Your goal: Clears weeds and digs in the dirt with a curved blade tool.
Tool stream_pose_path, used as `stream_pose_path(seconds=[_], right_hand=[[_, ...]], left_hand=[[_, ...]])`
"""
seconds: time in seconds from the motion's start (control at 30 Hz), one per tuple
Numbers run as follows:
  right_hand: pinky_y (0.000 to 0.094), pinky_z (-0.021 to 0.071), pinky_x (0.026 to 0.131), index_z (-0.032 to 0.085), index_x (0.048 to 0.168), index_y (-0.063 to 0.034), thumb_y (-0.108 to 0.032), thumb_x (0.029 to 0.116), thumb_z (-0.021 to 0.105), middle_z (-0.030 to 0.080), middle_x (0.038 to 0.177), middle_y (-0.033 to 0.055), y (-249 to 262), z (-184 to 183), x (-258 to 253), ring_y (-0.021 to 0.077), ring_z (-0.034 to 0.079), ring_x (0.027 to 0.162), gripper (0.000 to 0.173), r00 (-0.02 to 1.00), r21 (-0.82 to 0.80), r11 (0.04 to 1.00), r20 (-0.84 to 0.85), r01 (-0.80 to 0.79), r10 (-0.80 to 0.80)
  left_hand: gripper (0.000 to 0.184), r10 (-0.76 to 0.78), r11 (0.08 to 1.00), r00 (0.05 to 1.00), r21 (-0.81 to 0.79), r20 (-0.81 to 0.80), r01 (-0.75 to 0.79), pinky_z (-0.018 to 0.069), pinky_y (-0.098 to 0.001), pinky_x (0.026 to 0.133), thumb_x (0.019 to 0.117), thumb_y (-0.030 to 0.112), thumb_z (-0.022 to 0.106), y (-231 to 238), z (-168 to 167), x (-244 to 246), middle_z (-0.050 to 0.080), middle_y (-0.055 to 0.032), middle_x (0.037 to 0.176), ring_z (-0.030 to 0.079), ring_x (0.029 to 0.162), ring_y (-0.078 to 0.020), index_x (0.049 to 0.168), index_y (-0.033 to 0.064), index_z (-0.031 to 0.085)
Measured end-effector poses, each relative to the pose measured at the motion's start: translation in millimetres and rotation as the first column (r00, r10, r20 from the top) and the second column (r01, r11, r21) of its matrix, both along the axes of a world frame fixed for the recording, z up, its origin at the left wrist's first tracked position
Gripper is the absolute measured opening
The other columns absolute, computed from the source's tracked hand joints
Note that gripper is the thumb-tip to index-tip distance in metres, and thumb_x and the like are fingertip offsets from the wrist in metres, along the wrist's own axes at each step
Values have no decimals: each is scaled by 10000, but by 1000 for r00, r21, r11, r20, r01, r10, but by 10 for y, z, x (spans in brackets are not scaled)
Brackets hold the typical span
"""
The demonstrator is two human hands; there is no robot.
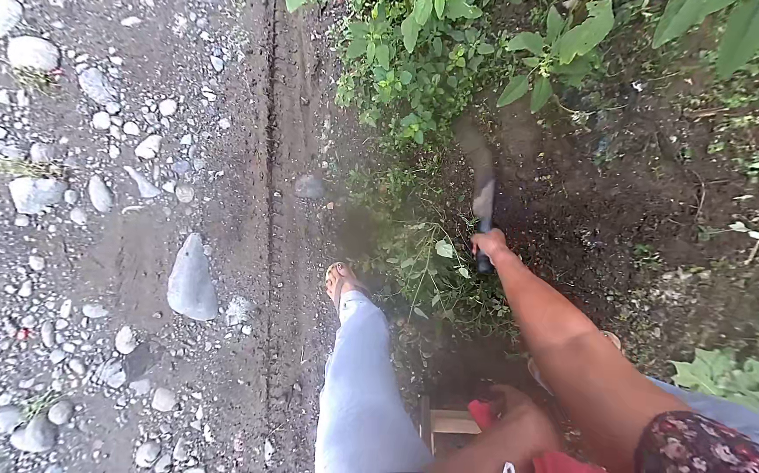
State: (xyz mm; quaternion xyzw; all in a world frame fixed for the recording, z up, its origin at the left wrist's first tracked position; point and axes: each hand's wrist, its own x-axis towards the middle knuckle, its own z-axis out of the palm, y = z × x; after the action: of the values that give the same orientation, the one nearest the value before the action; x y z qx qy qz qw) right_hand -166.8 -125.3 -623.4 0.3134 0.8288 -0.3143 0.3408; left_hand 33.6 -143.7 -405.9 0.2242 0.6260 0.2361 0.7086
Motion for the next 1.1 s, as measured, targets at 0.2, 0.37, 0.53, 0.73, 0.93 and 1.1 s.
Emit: stream_pose_path(seconds=[0.2, 0.37, 0.53, 0.73, 0.93, 1.1], right_hand=[[451, 578, 752, 572, 1295, 35, -153, 944, 722, 693, 954, 184, 631, 109, -104, 260, 688, 750, 425, 980, 93, 976, -7, -198, 200], [333, 566, 573, 561, 1141, -14, -116, 978, 639, 587, 770, 55, 26, 169, -230, 144, 593, 572, 208, 899, -262, 896, -165, 358, -407], [509, 588, 793, 589, 1280, 36, -130, 934, 708, 693, 1033, 216, -124, 27, -132, 321, 708, 845, 401, 950, 65, 950, 94, -305, 299], [691, 523, 895, 571, 1375, -1, -207, 927, 745, 678, 1172, 305, 635, 237, -253, 488, 685, 1044, 523, 710, 226, 674, 167, -703, 685], [387, 572, 621, 555, 1244, 27, -93, 964, 663, 630, 826, 126, 305, 170, -195, 205, 626, 615, 323, 972, -96, 988, -192, 121, -137], [343, 553, 605, 578, 1144, 31, -79, 952, 659, 598, 798, 101, -616, -3, -77, 179, 593, 607, 235, 951, -235, 934, -87, 270, -297]], left_hand=[[367, -297, 955, 954, -36, -49, 295, 385, -619, 1068, 1094, 238, 445, 82, 121, -133, 603, -179, 1397, 556, 1305, -374, 1317, 11, 628], [349, -88, 996, 994, -15, 58, 89, 417, -690, 1002, 1037, 256, 598, 14, -24, -119, 605, -259, 1331, 550, 1268, -446, 1233, -24, 667], [344, -137, 990, 990, -31, 37, 138, 437, -690, 970, 1032, 249, 603, 4, 62, -184, 610, -255, 1318, 565, 1254, -434, 1221, -34, 661], [350, -261, 965, 965, -45, -24, 259, 412, -619, 1041, 1085, 226, 472, 81, 121, -204, 624, -189, 1359, 579, 1268, -379, 1284, -3, 647], [362, -181, 981, 984, -71, 4, 181, 426, -631, 1024, 1067, 230, 507, 47, 183, -236, 611, -228, 1353, 580, 1255, -410, 1276, -36, 636], [441, 411, 910, 912, 54, 7, -410, 225, -645, 1189, 1058, 147, 537, -170, -25, 156, 486, -287, 1517, 415, 1443, -443, 1425, -96, 509]])
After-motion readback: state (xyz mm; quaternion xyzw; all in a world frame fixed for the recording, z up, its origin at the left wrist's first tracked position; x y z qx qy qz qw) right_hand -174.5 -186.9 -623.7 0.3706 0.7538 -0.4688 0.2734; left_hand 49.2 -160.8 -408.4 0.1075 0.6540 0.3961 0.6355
